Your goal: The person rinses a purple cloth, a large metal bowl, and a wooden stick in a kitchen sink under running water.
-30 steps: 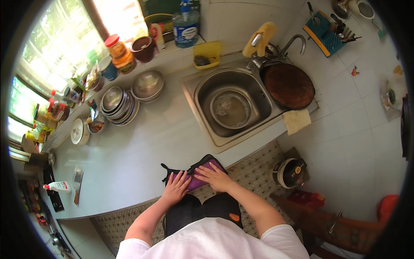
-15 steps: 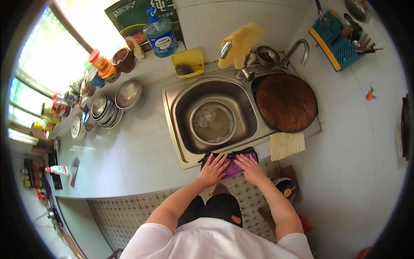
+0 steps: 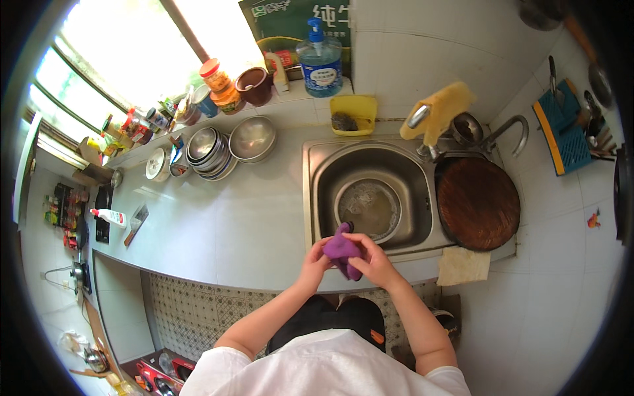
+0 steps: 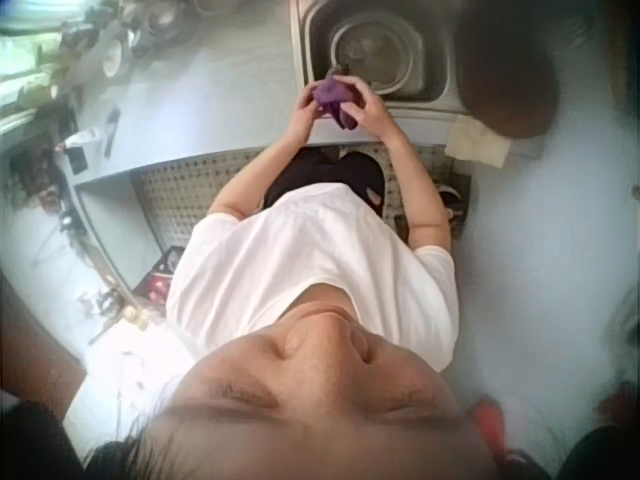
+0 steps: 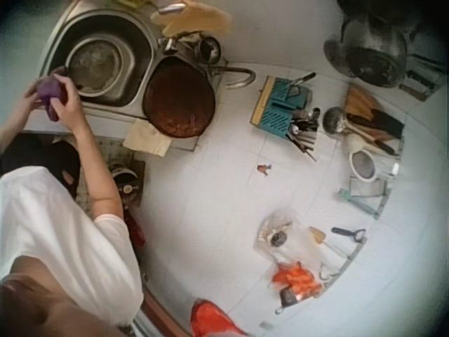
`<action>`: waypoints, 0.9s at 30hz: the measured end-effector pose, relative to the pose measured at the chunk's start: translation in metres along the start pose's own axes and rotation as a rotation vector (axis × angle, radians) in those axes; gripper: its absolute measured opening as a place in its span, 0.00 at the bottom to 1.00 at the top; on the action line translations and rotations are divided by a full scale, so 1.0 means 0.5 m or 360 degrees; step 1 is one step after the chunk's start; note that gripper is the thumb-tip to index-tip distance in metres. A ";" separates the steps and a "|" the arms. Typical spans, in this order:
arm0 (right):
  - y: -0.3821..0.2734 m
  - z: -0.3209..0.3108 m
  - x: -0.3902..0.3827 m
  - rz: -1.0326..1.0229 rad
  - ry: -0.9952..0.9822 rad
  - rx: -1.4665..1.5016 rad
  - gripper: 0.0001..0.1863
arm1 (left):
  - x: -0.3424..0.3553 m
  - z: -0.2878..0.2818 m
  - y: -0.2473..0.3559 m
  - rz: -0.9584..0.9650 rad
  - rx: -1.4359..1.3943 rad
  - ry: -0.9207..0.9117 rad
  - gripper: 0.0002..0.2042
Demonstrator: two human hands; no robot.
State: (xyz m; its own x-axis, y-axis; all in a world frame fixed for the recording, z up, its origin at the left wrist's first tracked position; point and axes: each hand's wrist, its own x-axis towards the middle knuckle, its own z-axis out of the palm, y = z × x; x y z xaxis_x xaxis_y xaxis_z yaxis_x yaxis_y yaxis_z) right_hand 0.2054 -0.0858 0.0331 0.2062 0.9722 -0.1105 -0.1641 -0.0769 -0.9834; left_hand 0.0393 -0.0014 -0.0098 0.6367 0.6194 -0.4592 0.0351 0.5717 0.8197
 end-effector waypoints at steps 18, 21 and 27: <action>0.428 -0.194 0.205 0.0533 0.0231 -0.1789 0.24 | -0.015 -0.180 -0.019 0.0151 0.0464 0.1362 0.26; 0.494 -0.191 0.212 0.0613 -0.0164 -0.1777 0.22 | 0.008 -0.098 0.009 0.0474 0.0841 0.1391 0.23; 0.436 -0.238 0.281 0.0627 -0.0168 -0.2065 0.19 | 0.040 0.029 -0.017 0.0596 0.0936 0.0692 0.19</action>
State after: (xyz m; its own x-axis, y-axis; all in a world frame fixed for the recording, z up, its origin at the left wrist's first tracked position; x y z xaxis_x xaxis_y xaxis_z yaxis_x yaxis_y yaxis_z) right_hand 0.3134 0.0075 -0.2141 0.2730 0.8454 -0.4591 0.8356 -0.4449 -0.3223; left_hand 0.0627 -0.0015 -0.0209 0.3355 0.9353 -0.1121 0.3546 -0.0152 0.9349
